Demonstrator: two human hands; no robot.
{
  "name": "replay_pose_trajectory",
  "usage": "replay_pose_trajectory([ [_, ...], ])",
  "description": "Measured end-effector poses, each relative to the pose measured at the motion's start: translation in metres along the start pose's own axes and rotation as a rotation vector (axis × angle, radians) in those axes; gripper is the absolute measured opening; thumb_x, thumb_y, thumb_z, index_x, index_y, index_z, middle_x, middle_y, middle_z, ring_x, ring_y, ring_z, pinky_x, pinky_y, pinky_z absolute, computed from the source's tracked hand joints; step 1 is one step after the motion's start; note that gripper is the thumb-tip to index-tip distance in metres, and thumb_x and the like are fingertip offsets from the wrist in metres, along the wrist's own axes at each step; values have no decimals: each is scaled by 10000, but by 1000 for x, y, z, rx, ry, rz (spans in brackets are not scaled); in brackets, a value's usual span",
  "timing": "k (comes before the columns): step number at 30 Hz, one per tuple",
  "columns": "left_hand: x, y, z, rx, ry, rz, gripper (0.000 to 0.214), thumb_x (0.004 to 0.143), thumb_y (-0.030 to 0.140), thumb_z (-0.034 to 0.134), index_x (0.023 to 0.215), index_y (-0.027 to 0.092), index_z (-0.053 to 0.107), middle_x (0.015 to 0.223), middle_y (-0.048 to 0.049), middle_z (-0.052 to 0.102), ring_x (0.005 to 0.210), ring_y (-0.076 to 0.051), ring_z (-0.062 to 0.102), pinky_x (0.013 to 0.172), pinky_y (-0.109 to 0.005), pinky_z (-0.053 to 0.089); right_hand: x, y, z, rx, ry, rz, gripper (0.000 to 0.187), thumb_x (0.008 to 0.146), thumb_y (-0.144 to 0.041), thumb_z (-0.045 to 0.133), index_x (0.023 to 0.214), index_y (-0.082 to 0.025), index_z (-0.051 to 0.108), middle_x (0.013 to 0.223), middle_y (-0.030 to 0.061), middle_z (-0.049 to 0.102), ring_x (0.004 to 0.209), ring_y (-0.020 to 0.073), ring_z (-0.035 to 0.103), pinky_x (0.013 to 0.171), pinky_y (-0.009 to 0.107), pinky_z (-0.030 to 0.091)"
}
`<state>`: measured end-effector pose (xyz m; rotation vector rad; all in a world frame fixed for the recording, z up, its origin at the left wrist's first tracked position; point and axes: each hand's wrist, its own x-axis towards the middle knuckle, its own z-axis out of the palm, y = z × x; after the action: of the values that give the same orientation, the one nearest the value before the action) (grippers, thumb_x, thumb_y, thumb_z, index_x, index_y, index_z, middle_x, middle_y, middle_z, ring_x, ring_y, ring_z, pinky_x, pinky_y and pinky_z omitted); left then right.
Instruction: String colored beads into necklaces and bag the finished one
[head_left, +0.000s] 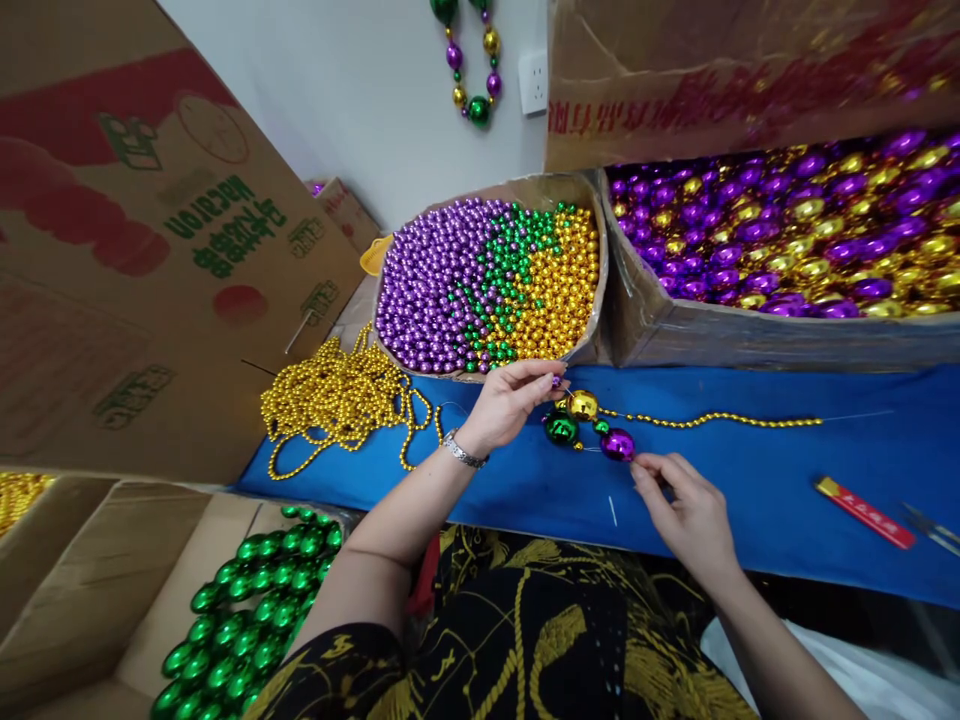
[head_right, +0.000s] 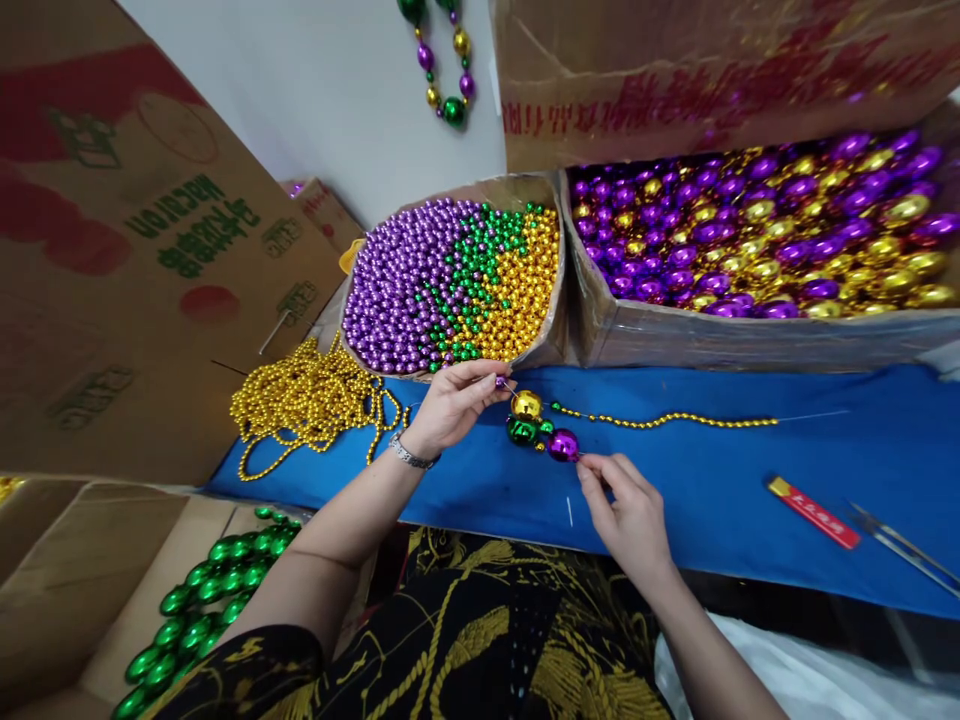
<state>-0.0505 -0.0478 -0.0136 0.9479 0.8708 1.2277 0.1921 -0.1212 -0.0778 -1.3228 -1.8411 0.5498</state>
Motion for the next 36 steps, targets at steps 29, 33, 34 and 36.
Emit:
replay_pose_trajectory([
  [29, -8, 22, 77, 474, -335, 624, 92, 877, 269, 675, 890, 177, 676, 920, -36, 724, 865, -126, 688, 786, -275, 562, 31, -15, -27, 91, -71, -184, 207, 964, -274, 514, 1050, -210, 691, 931, 43, 730, 832, 153, 691, 763, 274, 556],
  [33, -6, -19, 61, 538, -397, 564, 378, 926, 431, 583, 1232, 210, 578, 1203, -98, 664, 1074, -185, 657, 904, -341, 551, 22, -17, -39, 230, -49, 11, 214, 971, -314, 516, 1003, -212, 702, 747, -2, 675, 605, 97, 621, 578, 225, 511],
  [34, -6, -36, 57, 623, -429, 547, 491, 913, 477, 585, 1319, 209, 518, 1279, -123, 626, 1142, -212, 630, 948, -370, 536, 19, -20, -45, 270, -27, 46, 213, 971, -323, 521, 1004, -216, 701, 712, -10, 649, 592, 94, 604, 566, 227, 498],
  [36, -7, -69, 49, 865, -499, 537, 689, 853, 555, 630, 1402, 183, 444, 1373, -171, 559, 1262, -273, 551, 1034, -432, 482, 14, -29, -60, 321, 27, 71, 206, 966, -344, 535, 993, -218, 696, 660, -13, 597, 589, 99, 581, 568, 249, 481],
])
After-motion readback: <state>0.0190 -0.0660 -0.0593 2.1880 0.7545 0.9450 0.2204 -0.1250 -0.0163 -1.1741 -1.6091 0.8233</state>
